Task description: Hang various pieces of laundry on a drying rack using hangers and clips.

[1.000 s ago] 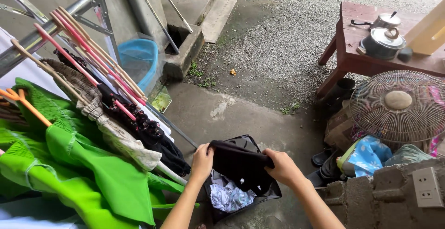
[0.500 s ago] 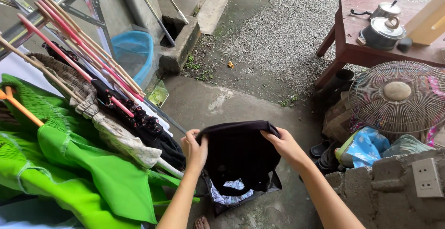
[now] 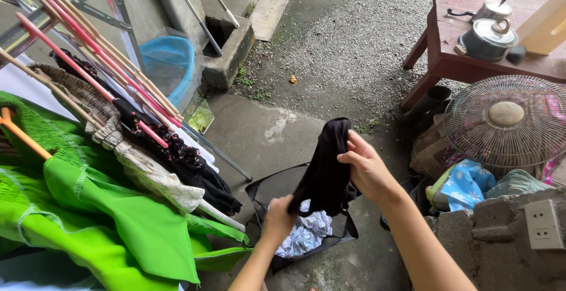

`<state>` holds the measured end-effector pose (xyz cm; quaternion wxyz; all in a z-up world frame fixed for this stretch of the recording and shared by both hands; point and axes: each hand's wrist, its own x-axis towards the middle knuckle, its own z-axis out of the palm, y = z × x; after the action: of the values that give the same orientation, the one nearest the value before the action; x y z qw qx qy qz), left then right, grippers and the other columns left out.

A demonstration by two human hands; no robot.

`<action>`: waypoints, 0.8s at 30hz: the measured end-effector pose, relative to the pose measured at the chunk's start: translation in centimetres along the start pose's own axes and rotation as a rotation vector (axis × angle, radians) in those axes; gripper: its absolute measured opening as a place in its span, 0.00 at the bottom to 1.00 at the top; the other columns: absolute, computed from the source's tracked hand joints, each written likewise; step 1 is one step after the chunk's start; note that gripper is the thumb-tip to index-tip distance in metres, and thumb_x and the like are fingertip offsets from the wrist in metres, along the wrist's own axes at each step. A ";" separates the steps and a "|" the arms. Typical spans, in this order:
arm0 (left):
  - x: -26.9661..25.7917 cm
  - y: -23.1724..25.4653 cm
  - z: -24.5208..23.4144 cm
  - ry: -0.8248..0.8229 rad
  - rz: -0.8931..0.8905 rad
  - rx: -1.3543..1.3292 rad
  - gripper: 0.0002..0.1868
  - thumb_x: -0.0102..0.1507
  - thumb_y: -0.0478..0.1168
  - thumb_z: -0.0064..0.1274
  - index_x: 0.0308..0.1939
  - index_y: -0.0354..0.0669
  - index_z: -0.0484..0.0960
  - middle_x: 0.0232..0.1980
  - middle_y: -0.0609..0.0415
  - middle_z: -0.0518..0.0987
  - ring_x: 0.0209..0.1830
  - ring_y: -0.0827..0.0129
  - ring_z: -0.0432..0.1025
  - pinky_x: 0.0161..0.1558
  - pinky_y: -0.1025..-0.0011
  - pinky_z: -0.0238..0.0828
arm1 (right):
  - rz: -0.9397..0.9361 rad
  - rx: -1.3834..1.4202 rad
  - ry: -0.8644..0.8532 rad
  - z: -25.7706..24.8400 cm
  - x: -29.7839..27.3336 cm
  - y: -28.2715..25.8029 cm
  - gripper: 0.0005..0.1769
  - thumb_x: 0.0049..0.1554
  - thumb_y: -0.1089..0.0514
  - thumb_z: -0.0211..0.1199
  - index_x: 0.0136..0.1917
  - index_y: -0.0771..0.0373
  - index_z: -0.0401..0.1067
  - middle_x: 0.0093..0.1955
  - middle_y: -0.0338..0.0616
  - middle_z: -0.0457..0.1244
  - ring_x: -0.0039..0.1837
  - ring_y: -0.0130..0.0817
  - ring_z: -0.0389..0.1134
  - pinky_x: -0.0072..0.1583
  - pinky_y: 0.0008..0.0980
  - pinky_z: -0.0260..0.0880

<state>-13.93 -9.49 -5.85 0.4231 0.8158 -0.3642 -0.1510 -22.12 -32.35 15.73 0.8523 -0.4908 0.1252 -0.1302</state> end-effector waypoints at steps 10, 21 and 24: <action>3.4 8.6 -13.0 0.300 -0.109 -0.162 0.11 0.59 0.41 0.53 0.40 0.39 0.74 0.32 0.48 0.79 0.32 0.58 0.76 0.38 0.64 0.72 | -0.206 -1.240 0.503 -5.7 -0.4 -0.1 0.30 0.48 0.53 0.77 0.61 0.63 0.70 0.47 0.48 0.70 0.49 0.35 0.73 0.52 0.33 0.71; 5.2 10.5 -13.6 -0.216 -0.250 -1.177 0.13 0.65 0.38 0.48 0.45 0.30 0.82 0.37 0.52 0.82 0.33 0.70 0.74 0.42 0.70 0.74 | -0.268 -1.314 0.144 -3.0 1.0 1.5 0.31 0.50 0.61 0.71 0.67 0.56 0.67 0.59 0.52 0.65 0.61 0.44 0.66 0.61 0.37 0.65; 5.4 16.0 -15.0 -0.196 -0.365 -1.363 0.18 0.66 0.40 0.45 0.54 0.33 0.80 0.41 0.55 0.84 0.36 0.70 0.76 0.42 0.69 0.76 | -0.308 -1.480 0.255 -1.3 0.2 2.9 0.28 0.50 0.57 0.73 0.63 0.57 0.70 0.53 0.52 0.65 0.55 0.47 0.67 0.55 0.40 0.69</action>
<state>-9.31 -10.71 16.20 0.7722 0.4004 -0.0828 -0.4863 -22.08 -32.07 12.59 0.2530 -0.9267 0.2073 -0.1851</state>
